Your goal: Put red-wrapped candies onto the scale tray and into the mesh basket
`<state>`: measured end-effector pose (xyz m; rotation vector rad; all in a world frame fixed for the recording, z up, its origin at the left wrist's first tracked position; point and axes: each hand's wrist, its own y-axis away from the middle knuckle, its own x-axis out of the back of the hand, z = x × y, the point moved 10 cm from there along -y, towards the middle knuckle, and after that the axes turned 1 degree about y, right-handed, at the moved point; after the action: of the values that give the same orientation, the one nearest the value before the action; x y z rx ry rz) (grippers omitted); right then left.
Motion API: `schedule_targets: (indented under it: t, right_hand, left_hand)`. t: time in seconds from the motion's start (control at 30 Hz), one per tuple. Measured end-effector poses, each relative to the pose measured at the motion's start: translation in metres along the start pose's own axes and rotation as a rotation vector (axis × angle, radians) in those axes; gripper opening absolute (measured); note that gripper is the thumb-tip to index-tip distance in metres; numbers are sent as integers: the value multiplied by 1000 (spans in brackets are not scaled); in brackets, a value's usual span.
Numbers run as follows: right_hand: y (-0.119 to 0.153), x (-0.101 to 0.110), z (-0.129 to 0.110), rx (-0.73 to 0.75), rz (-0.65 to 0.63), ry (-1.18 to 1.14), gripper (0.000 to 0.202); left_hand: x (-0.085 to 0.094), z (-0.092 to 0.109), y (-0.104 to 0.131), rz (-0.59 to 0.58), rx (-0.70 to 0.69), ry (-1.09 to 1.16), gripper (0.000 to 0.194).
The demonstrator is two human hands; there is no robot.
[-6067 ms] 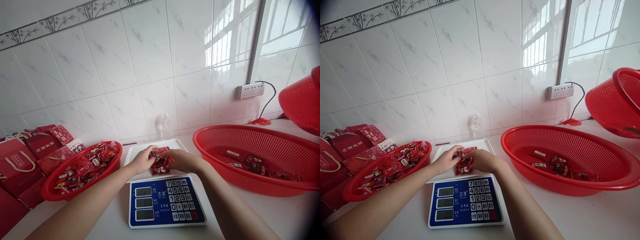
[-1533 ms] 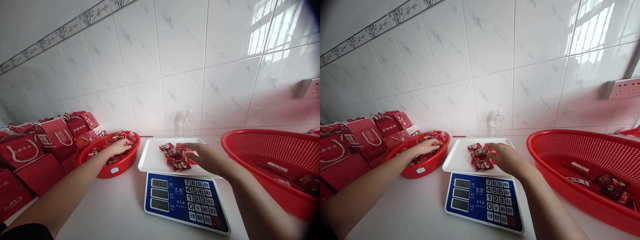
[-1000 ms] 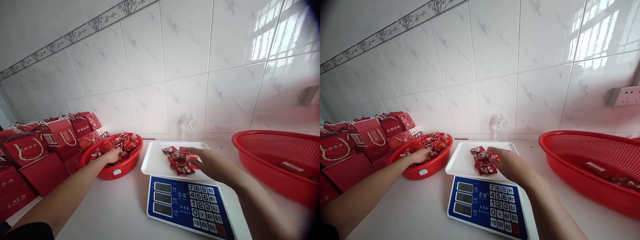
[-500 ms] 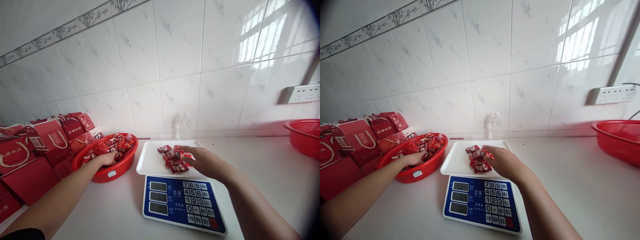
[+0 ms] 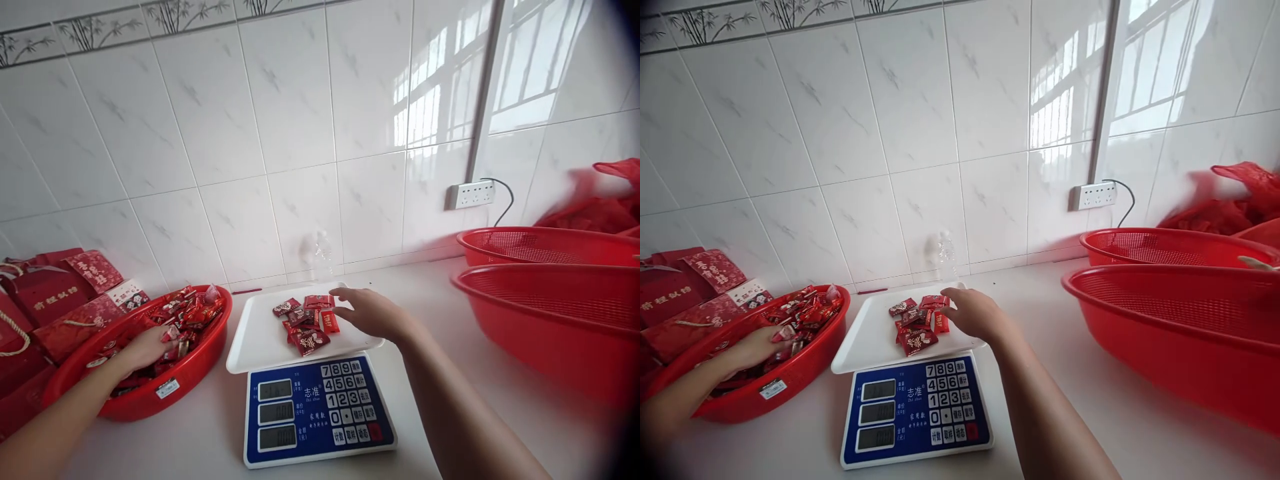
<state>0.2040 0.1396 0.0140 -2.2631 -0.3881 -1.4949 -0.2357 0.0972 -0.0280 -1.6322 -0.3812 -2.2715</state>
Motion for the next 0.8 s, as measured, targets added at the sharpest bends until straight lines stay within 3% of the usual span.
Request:
schedule_targets:
  t: [0.1, 0.17, 0.23, 0.3, 0.4, 0.5, 0.6, 0.7, 0.8]
  right_hand:
    - [0, -5, -7, 26, -11, -23, 44]
    - [-1, -9, -11, 37, -23, -29, 44]
    - [-1, -11, -13, 44, -28, -29, 44]
    - [-1, -10, -14, 46, -19, -34, 45]
    - [0, -7, -14, 38, -3, -46, 44]
    - [0, -5, -13, 26, 5, -34, 42]
    - [-1, 3, -22, 68, 97, -140, 41]
    - [0, 12, -39, 166, 183, -479, 47]
    - [4, 14, -63, 317, 175, -815, 47]
  left_hand:
    - [32, 7, 2, 191, 1, -48, 9]
    - [56, 21, 17, 339, -8, 2, 8]
    - [77, 41, 41, 464, -53, 165, 13]
    - [96, 74, 69, 583, -234, 399, 13]
    - [108, 103, 96, 681, -337, 748, 12]
    - [91, 124, 98, 600, -315, 1135, 11]
    - [51, 159, 97, 337, -295, 1471, 20]
    - [12, 205, 110, 59, -324, 1561, 28]
    - [-13, 244, 127, -112, -433, 1514, 24]
